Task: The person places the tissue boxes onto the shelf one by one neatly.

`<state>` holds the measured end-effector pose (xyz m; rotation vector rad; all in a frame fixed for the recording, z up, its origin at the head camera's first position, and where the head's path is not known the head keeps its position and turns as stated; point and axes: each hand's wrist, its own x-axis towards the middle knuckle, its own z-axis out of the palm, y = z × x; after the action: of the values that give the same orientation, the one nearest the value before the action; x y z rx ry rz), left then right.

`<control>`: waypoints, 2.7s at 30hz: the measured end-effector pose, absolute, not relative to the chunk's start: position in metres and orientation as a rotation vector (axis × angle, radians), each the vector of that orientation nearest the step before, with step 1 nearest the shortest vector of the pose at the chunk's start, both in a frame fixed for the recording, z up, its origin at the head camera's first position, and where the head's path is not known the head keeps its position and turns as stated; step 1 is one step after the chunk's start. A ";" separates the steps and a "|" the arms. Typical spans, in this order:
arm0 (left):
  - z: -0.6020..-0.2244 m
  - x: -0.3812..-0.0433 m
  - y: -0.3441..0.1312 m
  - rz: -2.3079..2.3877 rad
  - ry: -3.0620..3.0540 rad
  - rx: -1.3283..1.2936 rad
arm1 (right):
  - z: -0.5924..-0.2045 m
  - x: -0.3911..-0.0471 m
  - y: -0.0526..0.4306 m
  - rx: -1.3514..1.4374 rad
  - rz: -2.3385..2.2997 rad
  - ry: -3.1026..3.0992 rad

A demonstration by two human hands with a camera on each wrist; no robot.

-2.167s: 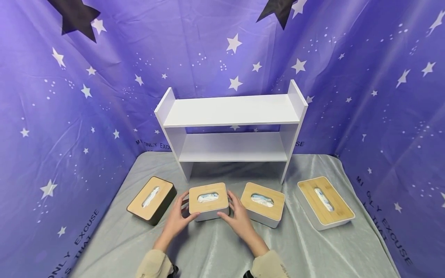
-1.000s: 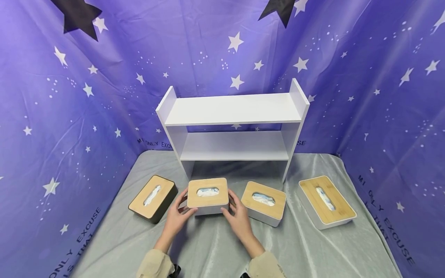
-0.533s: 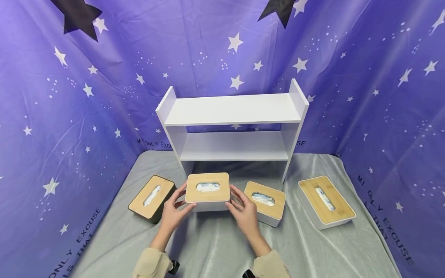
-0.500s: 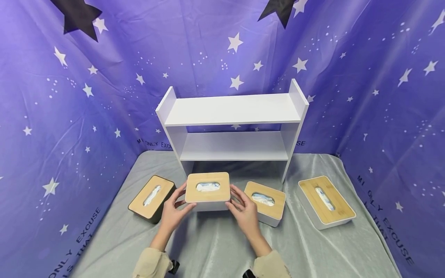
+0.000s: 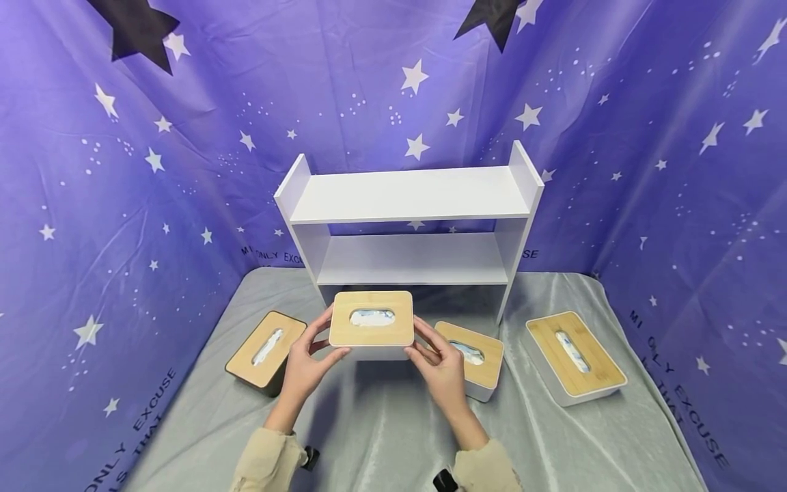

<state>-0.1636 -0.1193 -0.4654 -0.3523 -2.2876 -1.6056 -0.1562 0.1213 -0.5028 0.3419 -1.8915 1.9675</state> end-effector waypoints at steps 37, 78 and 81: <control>-0.460 -0.231 -0.121 -1.741 -2.222 -0.321 | -0.467 -0.210 0.118 0.354 1.935 -1.893; -0.450 -0.256 -0.119 -1.786 -2.027 -0.163 | -0.419 -0.223 0.096 0.293 1.828 -2.017; -0.449 -0.255 -0.116 -1.764 -2.009 -0.116 | -0.416 -0.221 0.093 0.245 1.837 -2.042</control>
<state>-0.2549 -0.1160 -0.4493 -0.1161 -2.0095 -1.7636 -0.2212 0.0933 -0.4164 0.2451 -2.0418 1.8367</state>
